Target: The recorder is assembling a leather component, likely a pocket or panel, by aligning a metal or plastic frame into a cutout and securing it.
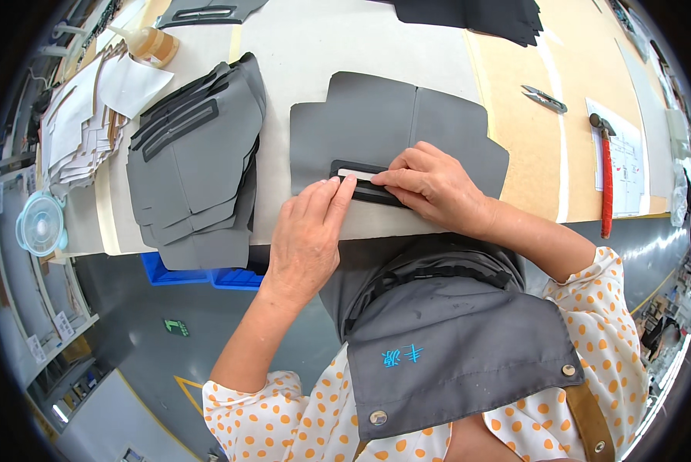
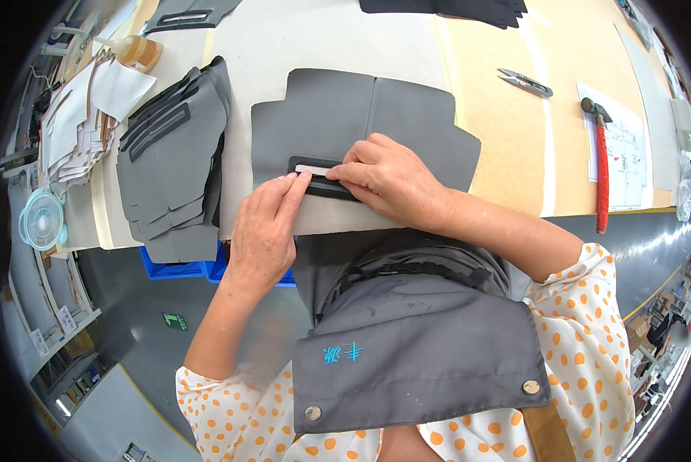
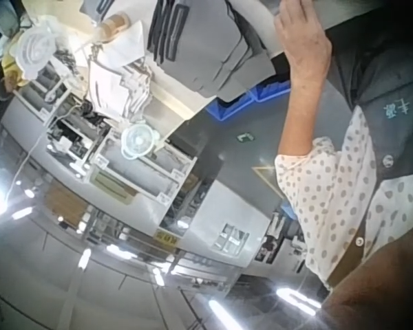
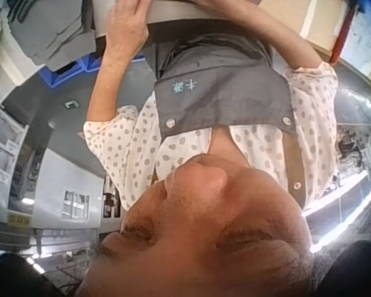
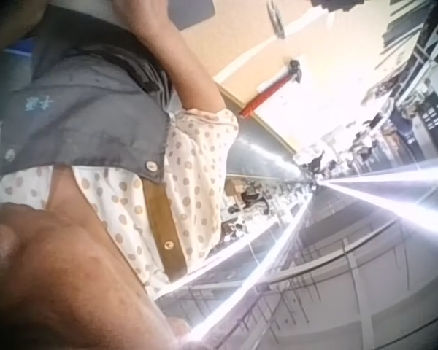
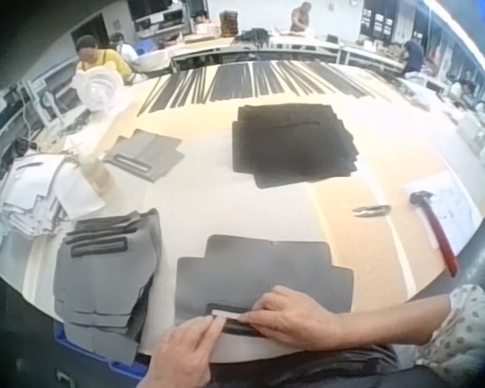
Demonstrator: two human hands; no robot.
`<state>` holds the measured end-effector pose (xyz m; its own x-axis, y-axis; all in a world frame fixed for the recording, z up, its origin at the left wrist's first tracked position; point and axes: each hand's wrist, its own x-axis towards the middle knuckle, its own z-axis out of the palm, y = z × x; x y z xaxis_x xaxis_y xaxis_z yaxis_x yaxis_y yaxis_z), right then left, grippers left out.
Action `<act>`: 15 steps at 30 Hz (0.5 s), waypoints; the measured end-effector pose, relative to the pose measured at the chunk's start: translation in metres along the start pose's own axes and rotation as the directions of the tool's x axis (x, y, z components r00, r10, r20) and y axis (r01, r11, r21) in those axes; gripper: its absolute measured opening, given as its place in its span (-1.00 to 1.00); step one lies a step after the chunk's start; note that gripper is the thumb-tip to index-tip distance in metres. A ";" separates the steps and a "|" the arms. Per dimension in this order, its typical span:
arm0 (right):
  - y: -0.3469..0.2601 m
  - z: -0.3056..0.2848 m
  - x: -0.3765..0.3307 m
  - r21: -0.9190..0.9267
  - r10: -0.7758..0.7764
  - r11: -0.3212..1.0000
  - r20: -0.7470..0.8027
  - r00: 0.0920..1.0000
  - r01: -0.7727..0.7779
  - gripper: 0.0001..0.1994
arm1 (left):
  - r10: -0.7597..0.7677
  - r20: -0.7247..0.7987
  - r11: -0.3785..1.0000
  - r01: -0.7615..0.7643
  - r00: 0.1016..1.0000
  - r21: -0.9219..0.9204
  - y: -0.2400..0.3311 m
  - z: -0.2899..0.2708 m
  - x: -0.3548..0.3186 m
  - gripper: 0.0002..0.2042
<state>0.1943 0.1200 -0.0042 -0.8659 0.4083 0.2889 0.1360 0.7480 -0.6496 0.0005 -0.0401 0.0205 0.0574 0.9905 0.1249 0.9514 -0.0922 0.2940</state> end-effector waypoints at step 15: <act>0.003 -0.005 -0.002 -0.256 -0.291 0.916 0.105 0.951 0.309 -0.60 | 0.030 0.042 0.997 -0.033 0.999 0.064 -0.001 -0.004 0.002 -0.34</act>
<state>0.1991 0.1240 -0.0033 -0.9138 0.1153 0.3896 -0.0195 0.9453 -0.3255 -0.0014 -0.0383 0.0242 0.0985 0.9907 0.0935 0.9665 -0.1176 0.2283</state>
